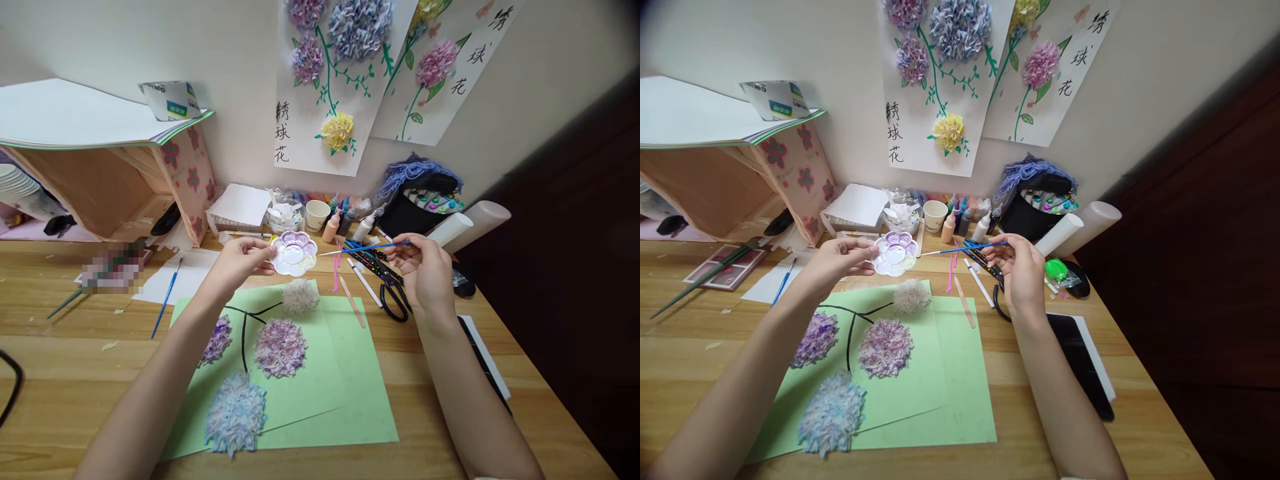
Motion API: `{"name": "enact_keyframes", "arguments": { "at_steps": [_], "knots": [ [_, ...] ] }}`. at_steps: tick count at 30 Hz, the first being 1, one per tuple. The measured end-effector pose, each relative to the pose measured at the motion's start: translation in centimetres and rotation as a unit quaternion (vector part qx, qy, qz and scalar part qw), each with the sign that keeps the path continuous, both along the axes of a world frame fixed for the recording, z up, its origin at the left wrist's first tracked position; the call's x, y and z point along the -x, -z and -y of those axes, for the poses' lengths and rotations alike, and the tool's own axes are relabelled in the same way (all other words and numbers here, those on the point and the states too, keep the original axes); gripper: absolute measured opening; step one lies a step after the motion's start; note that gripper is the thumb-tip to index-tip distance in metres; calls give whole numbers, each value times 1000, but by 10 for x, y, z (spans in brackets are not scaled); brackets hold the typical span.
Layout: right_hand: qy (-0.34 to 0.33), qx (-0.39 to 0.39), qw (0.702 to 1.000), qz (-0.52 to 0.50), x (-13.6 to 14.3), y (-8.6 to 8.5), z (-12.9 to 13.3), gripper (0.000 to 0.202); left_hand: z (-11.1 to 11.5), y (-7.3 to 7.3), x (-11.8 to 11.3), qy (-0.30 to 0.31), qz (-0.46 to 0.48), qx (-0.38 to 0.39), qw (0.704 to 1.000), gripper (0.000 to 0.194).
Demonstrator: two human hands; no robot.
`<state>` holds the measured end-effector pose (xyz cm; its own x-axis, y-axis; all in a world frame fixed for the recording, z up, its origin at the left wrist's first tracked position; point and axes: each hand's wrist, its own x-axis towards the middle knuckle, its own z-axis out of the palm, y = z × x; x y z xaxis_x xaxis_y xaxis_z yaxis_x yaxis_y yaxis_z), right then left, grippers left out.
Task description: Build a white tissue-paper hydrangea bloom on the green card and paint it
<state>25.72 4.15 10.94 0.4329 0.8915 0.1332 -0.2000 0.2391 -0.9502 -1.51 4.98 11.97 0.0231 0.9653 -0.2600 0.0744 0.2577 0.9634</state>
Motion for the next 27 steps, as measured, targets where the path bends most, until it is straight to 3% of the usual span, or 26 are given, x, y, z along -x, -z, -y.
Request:
{"name": "enact_keyframes", "arguments": {
  "at_steps": [4,8,12,15,18,22,24,27],
  "knots": [
    [23,-43,998,-26,-11,-6,0,16,-2,9,-9,14,-7,16,1000,22],
    [52,-63,995,-55,-20,-11,-2,20,-14,33,-45,55,-36,55,996,14],
    [53,-64,994,-77,-21,-14,-1,17,-36,62,-83,68,-83,52,993,18],
    [62,-60,993,-86,-20,-17,0,15,-43,69,-92,70,-141,23,987,24],
    [62,-62,992,-89,-21,-19,1,13,-32,58,-80,73,-202,-26,976,25],
    [60,-61,992,-93,-23,-19,0,13,-4,40,-43,55,-264,-98,958,24],
    [59,-67,992,-90,-22,-19,0,14,1,39,-23,18,-362,-165,917,32],
    [49,-73,993,-79,-19,-18,1,14,-9,49,-4,-16,-447,-177,877,42]
  ]
}}
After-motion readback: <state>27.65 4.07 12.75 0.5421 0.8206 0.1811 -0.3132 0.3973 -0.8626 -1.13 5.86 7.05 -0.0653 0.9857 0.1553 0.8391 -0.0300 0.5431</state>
